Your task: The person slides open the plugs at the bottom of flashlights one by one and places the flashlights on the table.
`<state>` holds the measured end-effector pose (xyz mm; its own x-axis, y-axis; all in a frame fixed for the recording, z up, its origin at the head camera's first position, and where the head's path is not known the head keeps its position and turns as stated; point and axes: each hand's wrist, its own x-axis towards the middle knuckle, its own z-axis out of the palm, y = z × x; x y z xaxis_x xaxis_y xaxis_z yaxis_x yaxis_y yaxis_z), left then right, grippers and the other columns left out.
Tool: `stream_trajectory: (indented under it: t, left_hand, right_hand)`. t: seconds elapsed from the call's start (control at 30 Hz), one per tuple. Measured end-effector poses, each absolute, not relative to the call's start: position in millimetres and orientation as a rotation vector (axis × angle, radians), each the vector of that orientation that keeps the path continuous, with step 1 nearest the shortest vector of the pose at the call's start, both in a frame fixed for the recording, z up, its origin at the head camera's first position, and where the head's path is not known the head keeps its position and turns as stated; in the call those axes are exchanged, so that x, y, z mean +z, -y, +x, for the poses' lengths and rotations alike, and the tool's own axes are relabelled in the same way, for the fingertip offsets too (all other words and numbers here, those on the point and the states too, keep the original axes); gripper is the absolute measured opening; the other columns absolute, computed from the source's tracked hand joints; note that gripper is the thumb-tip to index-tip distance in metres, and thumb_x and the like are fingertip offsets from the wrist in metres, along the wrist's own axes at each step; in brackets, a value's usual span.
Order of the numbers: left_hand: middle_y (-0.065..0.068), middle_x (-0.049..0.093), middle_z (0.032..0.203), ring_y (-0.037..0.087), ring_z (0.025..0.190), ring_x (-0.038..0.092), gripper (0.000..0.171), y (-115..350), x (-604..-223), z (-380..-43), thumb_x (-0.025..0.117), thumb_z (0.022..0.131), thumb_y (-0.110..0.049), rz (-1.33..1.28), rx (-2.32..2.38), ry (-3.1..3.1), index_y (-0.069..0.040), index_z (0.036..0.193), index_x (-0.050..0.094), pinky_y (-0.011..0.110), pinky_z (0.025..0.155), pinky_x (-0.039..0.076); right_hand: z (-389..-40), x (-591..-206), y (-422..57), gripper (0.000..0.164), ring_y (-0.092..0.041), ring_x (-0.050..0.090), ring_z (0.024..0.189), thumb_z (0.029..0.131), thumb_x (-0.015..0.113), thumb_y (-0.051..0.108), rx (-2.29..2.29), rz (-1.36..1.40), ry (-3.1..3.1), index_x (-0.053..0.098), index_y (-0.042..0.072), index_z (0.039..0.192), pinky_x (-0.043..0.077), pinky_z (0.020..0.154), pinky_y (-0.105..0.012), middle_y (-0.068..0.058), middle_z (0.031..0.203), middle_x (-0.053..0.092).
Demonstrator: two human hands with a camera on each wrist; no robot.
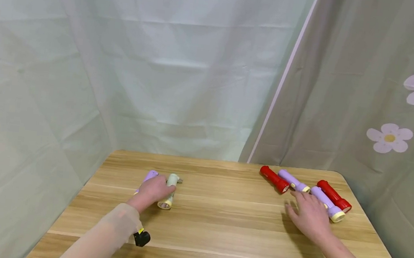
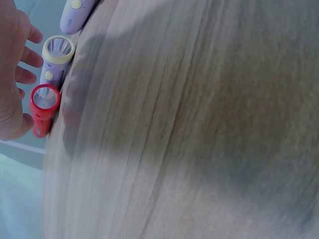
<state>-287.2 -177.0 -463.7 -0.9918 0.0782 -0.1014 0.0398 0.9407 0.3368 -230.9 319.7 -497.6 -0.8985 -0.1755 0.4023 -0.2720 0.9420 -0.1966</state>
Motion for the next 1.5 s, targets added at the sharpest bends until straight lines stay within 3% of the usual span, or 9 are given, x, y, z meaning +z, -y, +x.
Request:
stream_trajectory:
  t: [0.23,0.5,0.9,1.0,1.1,1.23,1.5]
  left_hand:
    - [0.009,0.057,0.082,0.024,0.067,0.055,0.035,175,-462,-285,0.057,0.094,-0.039,0.113,0.371,-3.004,-0.007,0.080,0.060,0.041,0.061,0.048]
    - [0.007,0.055,0.074,0.023,0.064,0.055,0.035,173,-459,-280,0.055,0.095,-0.034,0.136,0.285,-3.023,-0.011,0.069,0.057,0.039,0.057,0.045]
    - [0.007,0.057,0.072,0.025,0.070,0.055,0.040,168,-448,-279,0.053,0.098,-0.038,0.143,0.146,-3.075,-0.011,0.070,0.058,0.041,0.056,0.048]
    - [0.010,0.061,0.077,0.028,0.075,0.059,0.041,163,-442,-280,0.053,0.098,-0.044,0.140,0.104,-3.112,-0.010,0.077,0.063,0.044,0.056,0.050]
    - [0.015,0.069,0.103,0.035,0.094,0.066,0.046,156,-436,-279,0.054,0.099,-0.048,0.214,0.092,-3.158,-0.005,0.106,0.070,0.051,0.073,0.055]
    - [0.021,0.056,0.140,0.043,0.129,0.052,0.066,146,-433,-277,0.055,0.100,-0.049,0.382,0.149,-3.189,-0.002,0.146,0.052,0.060,0.102,0.043]
    - [0.015,0.048,0.151,0.039,0.139,0.043,0.073,118,-437,-267,0.058,0.099,-0.054,0.727,0.190,-3.193,-0.014,0.157,0.040,0.061,0.114,0.029]
  right_hand:
    - [-231,-499,-318,0.044,-0.047,0.057,0.115,0.095,0.071,0.029,0.350,0.336,2.702,0.064,0.000,0.128,0.041,0.096,-0.065,-0.024,0.123,0.065]
    - [-231,-499,-319,0.043,-0.046,0.058,0.113,0.093,0.072,0.027,0.349,0.348,2.684,0.065,0.000,0.126,0.043,0.094,-0.063,-0.023,0.122,0.066]
    - [-230,-491,-327,0.045,-0.047,0.060,0.109,0.093,0.073,0.028,0.333,0.329,2.691,0.064,-0.002,0.126,0.044,0.087,-0.066,-0.024,0.119,0.066]
    - [-230,-488,-333,0.043,-0.046,0.060,0.105,0.090,0.075,0.026,0.316,0.316,2.682,0.066,-0.001,0.122,0.044,0.086,-0.066,-0.023,0.115,0.067]
    - [-231,-487,-340,0.042,-0.046,0.060,0.103,0.088,0.077,0.025,0.293,0.294,2.678,0.066,-0.002,0.117,0.043,0.085,-0.065,-0.023,0.111,0.067]
    - [-231,-488,-351,0.043,-0.049,0.057,0.106,0.087,0.076,0.025,0.280,0.254,2.683,0.064,-0.004,0.116,0.040,0.088,-0.068,-0.026,0.115,0.064]
    - [-231,-484,-370,0.046,-0.052,0.054,0.111,0.088,0.072,0.023,0.285,0.171,2.681,0.062,-0.004,0.124,0.037,0.087,-0.070,-0.029,0.119,0.062]
